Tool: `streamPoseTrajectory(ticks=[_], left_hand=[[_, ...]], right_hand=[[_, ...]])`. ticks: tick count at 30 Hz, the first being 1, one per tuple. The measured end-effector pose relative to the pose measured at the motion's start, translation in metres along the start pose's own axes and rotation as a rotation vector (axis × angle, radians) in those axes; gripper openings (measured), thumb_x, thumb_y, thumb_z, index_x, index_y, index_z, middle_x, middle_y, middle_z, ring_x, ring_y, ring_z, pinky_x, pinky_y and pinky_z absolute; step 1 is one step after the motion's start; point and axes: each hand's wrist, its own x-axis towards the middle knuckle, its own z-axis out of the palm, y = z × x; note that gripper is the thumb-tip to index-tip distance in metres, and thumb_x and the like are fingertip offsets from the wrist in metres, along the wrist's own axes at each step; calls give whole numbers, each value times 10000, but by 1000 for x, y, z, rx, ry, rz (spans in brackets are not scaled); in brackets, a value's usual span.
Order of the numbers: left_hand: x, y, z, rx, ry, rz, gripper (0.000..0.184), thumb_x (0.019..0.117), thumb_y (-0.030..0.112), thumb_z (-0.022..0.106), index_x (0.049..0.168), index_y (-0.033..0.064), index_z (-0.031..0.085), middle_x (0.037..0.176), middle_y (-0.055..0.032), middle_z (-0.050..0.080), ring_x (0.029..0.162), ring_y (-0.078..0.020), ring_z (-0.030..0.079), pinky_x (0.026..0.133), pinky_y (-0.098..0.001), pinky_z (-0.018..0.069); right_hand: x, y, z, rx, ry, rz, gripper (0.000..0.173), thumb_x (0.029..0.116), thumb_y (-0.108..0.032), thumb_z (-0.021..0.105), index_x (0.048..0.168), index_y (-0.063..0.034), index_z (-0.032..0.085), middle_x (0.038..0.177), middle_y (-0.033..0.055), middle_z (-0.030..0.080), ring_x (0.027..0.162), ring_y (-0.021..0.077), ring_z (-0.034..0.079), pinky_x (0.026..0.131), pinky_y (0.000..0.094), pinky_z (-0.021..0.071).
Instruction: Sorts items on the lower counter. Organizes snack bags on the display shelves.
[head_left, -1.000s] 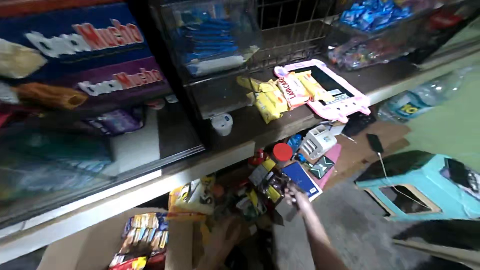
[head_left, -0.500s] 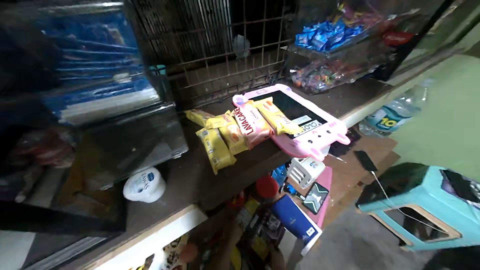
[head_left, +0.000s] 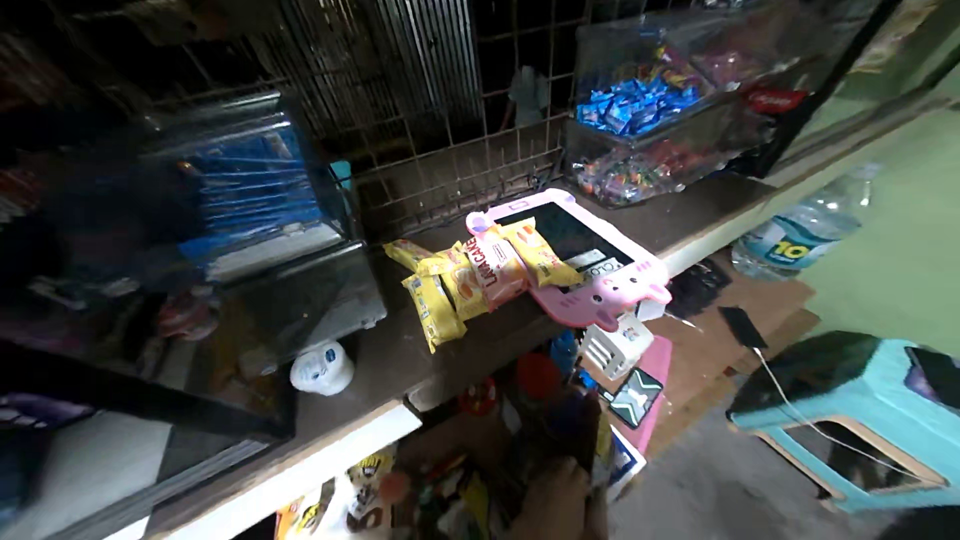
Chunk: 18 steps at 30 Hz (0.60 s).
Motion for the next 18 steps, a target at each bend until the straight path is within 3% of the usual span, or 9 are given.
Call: streamPoseTrajectory(ticks=[1, 2, 4, 5, 7, 9, 12, 13, 18], left_hand=[[-11, 7, 0, 13, 6, 30, 327, 1080, 142, 451, 1302, -29, 619, 1384, -236, 564, 1284, -378, 565, 1069, -503, 468], [-21, 13, 0, 28, 8, 37, 327, 1076, 131, 452, 1311, -25, 617, 1395, -233, 560, 1300, -375, 555, 1071, -497, 469], [-34, 19, -5, 28, 20, -16, 332, 1078, 126, 448, 1333, -21, 601, 1425, -231, 540, 1343, -375, 519, 1094, -492, 449], [-37, 17, -8, 23, 32, -66, 346, 1088, 144, 437, 1355, -19, 585, 1446, -230, 526, 1366, -372, 500, 1114, -483, 432], [-35, 6, -11, -28, 67, -167, 382, 1104, 187, 409, 1397, -10, 555, 1492, -221, 492, 1409, -360, 458, 1162, -465, 383], [-25, -14, -11, -59, 138, -213, 400, 1109, 220, 398, 1404, -4, 551, 1465, -227, 519, 1377, -364, 494, 1155, -485, 384], [-5, -48, -15, -44, 169, -358, 426, 1116, 245, 377, 1472, 37, 488, 1370, -242, 597, 1276, -389, 587, 1085, -533, 446], [-1, -59, -18, -30, 190, -420, 434, 1116, 251, 378, 1483, 43, 478, 1365, -245, 599, 1270, -388, 591, 1081, -531, 453], [16, -118, -11, 121, 301, -618, 538, 1077, 272, 474, 1553, 39, 379, 1526, -253, 453, 1397, -421, 464, 1138, -577, 376]], right_hand=[[0, -22, 7, 3, 152, 298, 582, 1127, -397, 71, 1375, -19, 439, 1084, 157, 565, 906, 208, 560, 842, 391, 490], [8, -20, -6, 45, 174, 389, 583, 1122, -440, 104, 1370, -53, 462, 1092, 134, 578, 923, 199, 569, 856, 407, 493], [39, 26, -45, 62, 70, 274, 579, 1082, -570, 179, 1158, -88, 491, 858, 59, 573, 706, 140, 586, 622, 360, 526], [49, 38, -50, 45, 65, 239, 626, 1059, -633, 213, 1167, -96, 516, 845, 49, 591, 692, 140, 599, 607, 368, 536], [61, 45, -47, 34, 33, 237, 737, 1013, -717, 235, 1354, -127, 516, 1089, 96, 662, 923, 198, 656, 781, 450, 565], [75, 55, -40, -23, 12, 189, 730, 1037, -678, 219, 1444, -128, 474, 1239, 125, 640, 1062, 225, 643, 881, 470, 554], [93, 76, -34, -161, 72, 245, 740, 1058, -640, 194, 1406, -51, 476, 1191, 183, 627, 1005, 269, 633, 834, 484, 544], [96, 81, -32, -191, 78, 281, 742, 1067, -622, 207, 1472, -41, 428, 1315, 225, 579, 1114, 317, 595, 908, 527, 506], [112, 97, -28, -296, 65, 321, 670, 1100, -530, 245, 1514, -29, 409, 1446, 245, 503, 1215, 341, 554, 970, 507, 478]])
